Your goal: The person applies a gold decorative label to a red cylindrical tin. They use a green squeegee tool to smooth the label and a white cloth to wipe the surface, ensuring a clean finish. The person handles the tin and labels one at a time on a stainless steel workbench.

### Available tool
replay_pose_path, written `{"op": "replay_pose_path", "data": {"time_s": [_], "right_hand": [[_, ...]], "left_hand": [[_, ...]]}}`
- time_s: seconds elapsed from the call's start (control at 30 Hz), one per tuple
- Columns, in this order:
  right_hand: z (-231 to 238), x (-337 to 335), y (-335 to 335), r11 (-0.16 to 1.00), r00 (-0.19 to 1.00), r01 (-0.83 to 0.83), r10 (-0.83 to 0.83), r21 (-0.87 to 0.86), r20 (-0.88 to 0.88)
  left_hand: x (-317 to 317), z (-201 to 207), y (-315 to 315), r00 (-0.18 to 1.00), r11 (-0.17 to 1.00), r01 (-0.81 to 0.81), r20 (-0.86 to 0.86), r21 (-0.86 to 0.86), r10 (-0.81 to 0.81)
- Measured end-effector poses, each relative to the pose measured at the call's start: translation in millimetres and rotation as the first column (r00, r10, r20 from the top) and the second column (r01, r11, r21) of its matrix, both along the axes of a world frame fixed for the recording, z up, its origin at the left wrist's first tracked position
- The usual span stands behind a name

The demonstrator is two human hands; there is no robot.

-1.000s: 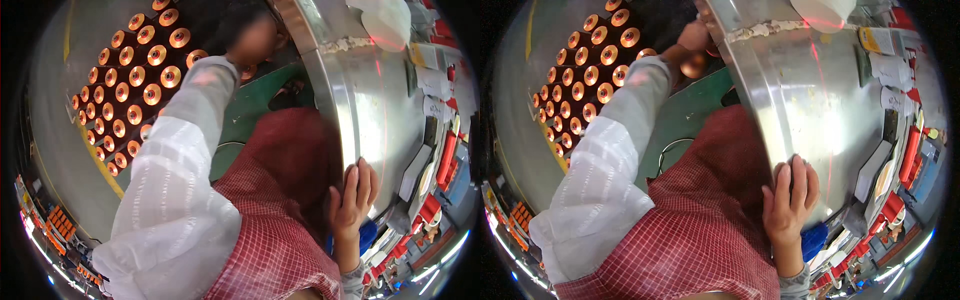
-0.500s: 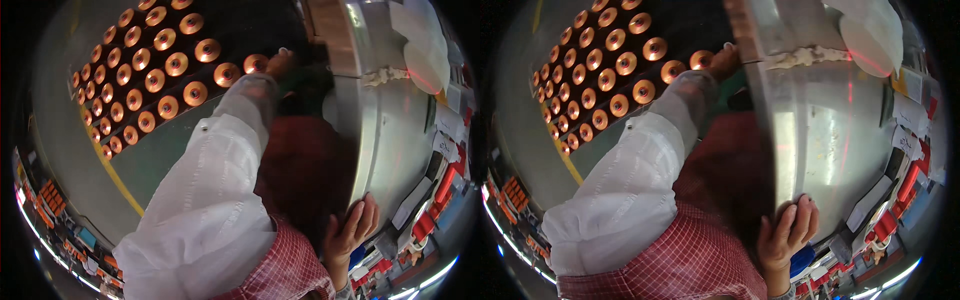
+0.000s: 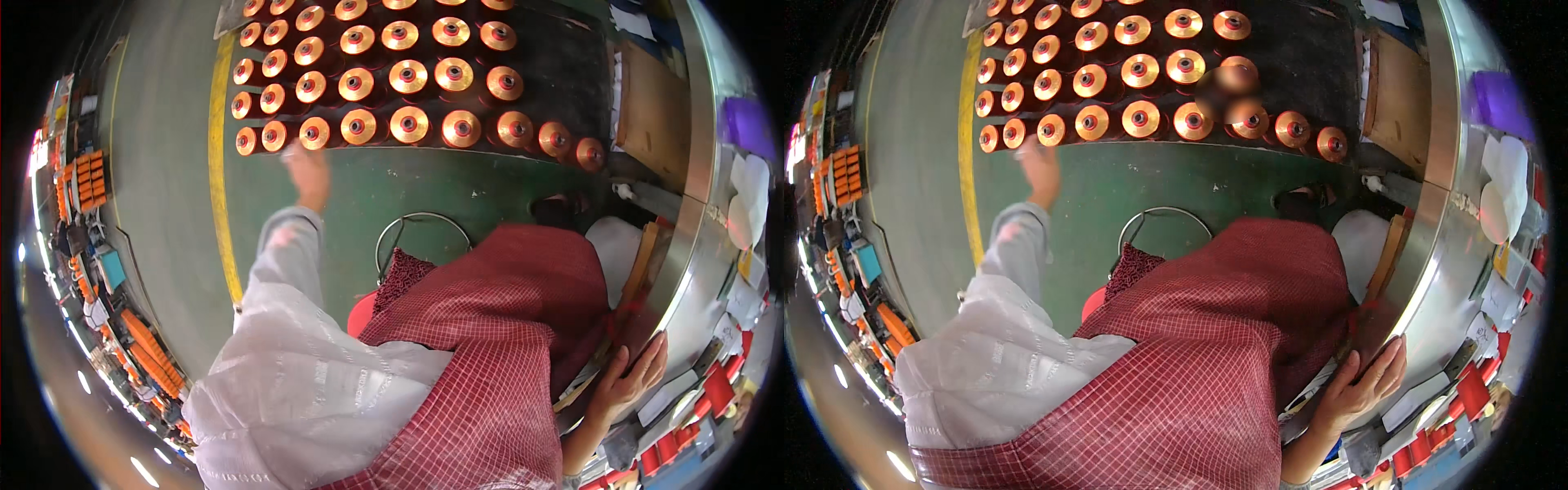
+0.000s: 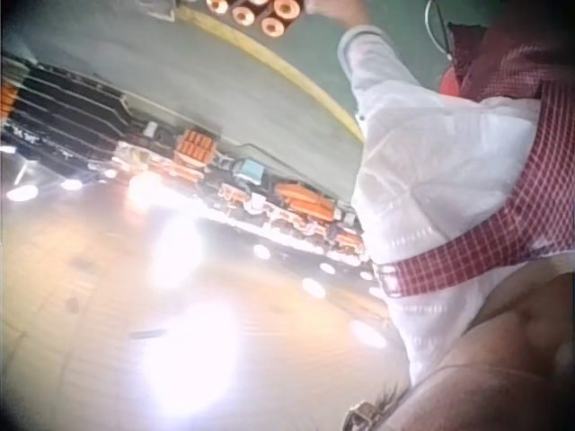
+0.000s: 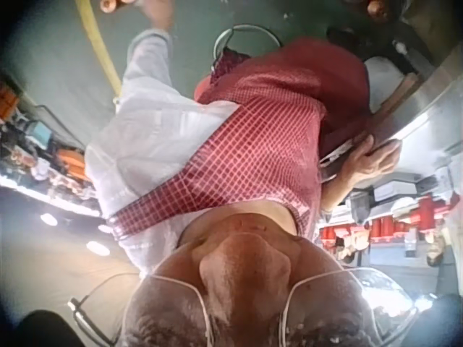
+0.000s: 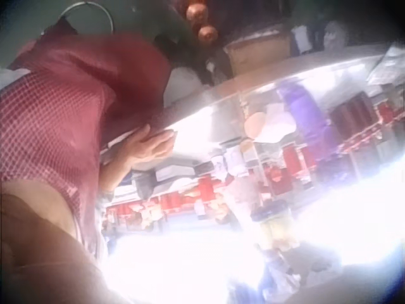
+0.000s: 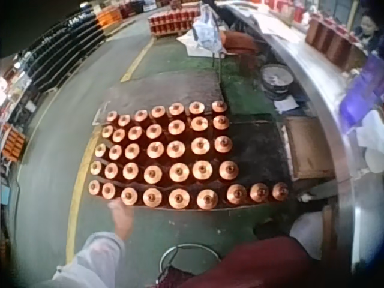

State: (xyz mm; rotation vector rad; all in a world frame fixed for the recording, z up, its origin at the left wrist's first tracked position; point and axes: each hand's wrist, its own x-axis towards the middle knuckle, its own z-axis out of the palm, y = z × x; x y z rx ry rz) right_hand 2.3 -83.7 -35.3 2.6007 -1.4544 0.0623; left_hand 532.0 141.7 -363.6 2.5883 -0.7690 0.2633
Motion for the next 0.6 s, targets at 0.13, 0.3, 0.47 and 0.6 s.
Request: {"op": "replay_pose_path", "data": {"time_s": [0.13, 0.3, 0.47, 0.6], "right_hand": [[-2.5, -2.4, -4.4, 0.999, 0.999, -0.025, 0.025, -0.021, -0.023], [-3.2, -0.9, 0.3, 0.999, 0.999, -0.001, 0.0, -0.035, -0.04], [-1.5, 10.3, 3.3, 0.999, 0.999, 0.042, -0.042, -0.019, -0.009], [1.7, 14.7, 3.2, 0.997, 0.997, 0.08, -0.08, 0.004, 0.001]], "left_hand": [[79.6, -16.2, 63.1, 0.857, 0.814, -0.443, -0.088, 0.376, 0.507], [30.2, -28.4, -51.3, 0.989, 0.985, 0.093, -0.129, 0.142, -0.074], [-33.5, -32.8, -107.3, 0.911, 0.891, -0.224, -0.24, 0.394, 0.335], [-65.6, -21.7, -142.0, 0.925, 0.866, 0.347, -0.286, 0.359, -0.251]]}}
